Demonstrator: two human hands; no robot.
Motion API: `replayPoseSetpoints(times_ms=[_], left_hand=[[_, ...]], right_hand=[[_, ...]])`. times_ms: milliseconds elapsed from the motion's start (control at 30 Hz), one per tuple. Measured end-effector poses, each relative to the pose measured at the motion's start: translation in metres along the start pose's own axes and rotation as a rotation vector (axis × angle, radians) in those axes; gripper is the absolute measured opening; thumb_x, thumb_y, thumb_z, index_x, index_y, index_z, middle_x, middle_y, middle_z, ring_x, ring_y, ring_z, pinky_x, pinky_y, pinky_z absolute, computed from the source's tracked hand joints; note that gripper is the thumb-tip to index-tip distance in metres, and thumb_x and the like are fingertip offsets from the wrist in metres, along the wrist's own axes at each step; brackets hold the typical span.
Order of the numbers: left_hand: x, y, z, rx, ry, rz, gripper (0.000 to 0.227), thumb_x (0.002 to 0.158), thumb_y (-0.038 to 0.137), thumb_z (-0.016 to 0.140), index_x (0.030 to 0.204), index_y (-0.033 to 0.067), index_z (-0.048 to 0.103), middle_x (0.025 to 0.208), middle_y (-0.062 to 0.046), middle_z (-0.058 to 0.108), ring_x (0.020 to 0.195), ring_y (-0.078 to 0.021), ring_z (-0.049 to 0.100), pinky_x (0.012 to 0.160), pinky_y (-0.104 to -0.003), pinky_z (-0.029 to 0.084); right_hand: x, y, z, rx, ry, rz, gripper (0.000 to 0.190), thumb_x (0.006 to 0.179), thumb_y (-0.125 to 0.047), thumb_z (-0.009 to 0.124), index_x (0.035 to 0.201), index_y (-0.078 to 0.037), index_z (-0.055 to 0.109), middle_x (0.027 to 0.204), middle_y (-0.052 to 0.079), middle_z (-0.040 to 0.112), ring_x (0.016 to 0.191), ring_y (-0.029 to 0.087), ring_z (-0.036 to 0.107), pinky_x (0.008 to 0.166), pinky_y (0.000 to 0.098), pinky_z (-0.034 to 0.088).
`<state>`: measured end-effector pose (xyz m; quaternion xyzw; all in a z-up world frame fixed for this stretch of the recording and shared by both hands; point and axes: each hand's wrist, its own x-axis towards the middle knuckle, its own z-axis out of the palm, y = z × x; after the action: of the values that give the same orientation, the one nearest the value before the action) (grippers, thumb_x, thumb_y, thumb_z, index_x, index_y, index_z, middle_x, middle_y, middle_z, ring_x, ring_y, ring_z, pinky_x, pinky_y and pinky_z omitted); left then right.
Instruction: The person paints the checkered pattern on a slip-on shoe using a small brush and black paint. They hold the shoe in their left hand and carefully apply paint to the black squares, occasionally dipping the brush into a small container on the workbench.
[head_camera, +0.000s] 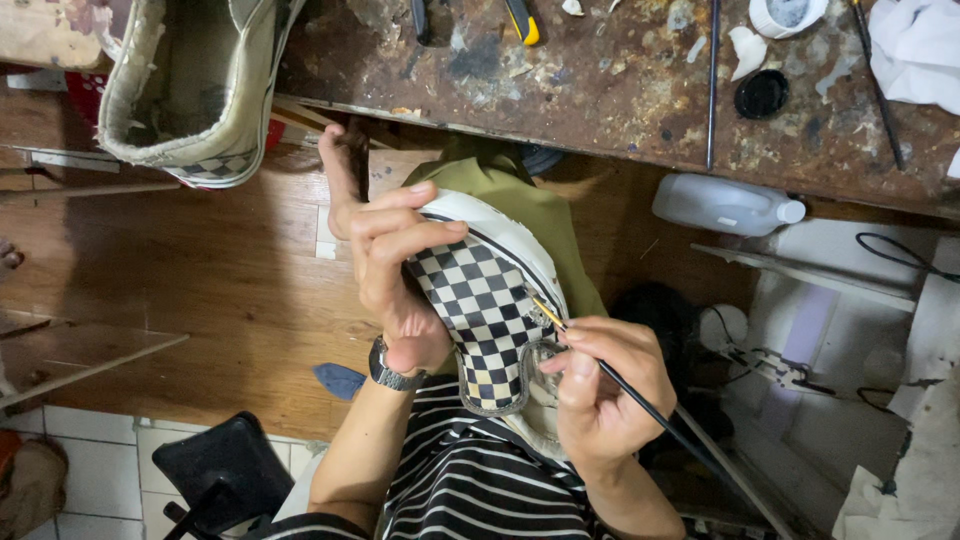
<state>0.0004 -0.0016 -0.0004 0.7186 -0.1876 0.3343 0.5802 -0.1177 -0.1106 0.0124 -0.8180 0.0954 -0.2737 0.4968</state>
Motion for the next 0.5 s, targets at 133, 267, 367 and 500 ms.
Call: replayPoseSetpoints(times_ms=[133,267,367,500], left_hand=[[0.0001,0.0011,-0.0027,0.003,-0.026,-0.011,0.081,0.096,0.066,0.007,0.089,0.0061,0.060,0.090,-0.010,0.054,0.095,-0.0234,0.057,0.119,-0.075,0.011],[0.0006,0.0016,-0.0031,0.005,-0.043,-0.009,0.080,0.096,0.066,0.007,0.090,0.0070,0.060,0.091,-0.010,0.054,0.100,-0.0257,0.057,0.119,-0.076,0.011],[0.0011,0.0011,-0.0012,0.002,-0.023,-0.003,0.080,0.096,0.066,0.007,0.088,0.0060,0.060,0.088,-0.010,0.053,0.096,-0.0248,0.057,0.118,-0.077,0.011],[0.0004,-0.0002,-0.0018,0.004,-0.025,0.003,0.081,0.096,0.066,0.007,0.088,0.0062,0.060,0.089,-0.010,0.053,0.097,-0.0235,0.057,0.118,-0.076,0.013]], right_hand=[[0.0001,0.0009,0.0019,0.004,0.018,-0.014,0.021,0.096,-0.015,0.046,0.092,0.003,0.057,0.084,0.021,0.060,0.065,0.020,0.066,0.045,0.0203,0.060],[0.0001,0.0019,0.0007,-0.014,0.009,-0.040,0.018,0.095,-0.013,0.048,0.091,0.003,0.057,0.083,0.020,0.061,0.061,0.019,0.066,0.049,0.0211,0.059],[0.0002,0.0005,0.0008,-0.016,0.004,-0.041,0.018,0.095,-0.013,0.048,0.090,0.002,0.056,0.082,0.020,0.062,0.063,0.020,0.067,0.049,0.0216,0.059],[0.0002,0.0021,0.0004,-0.021,0.014,-0.060,0.018,0.095,-0.013,0.048,0.089,0.001,0.057,0.081,0.020,0.062,0.053,0.017,0.064,0.048,0.0211,0.056]])
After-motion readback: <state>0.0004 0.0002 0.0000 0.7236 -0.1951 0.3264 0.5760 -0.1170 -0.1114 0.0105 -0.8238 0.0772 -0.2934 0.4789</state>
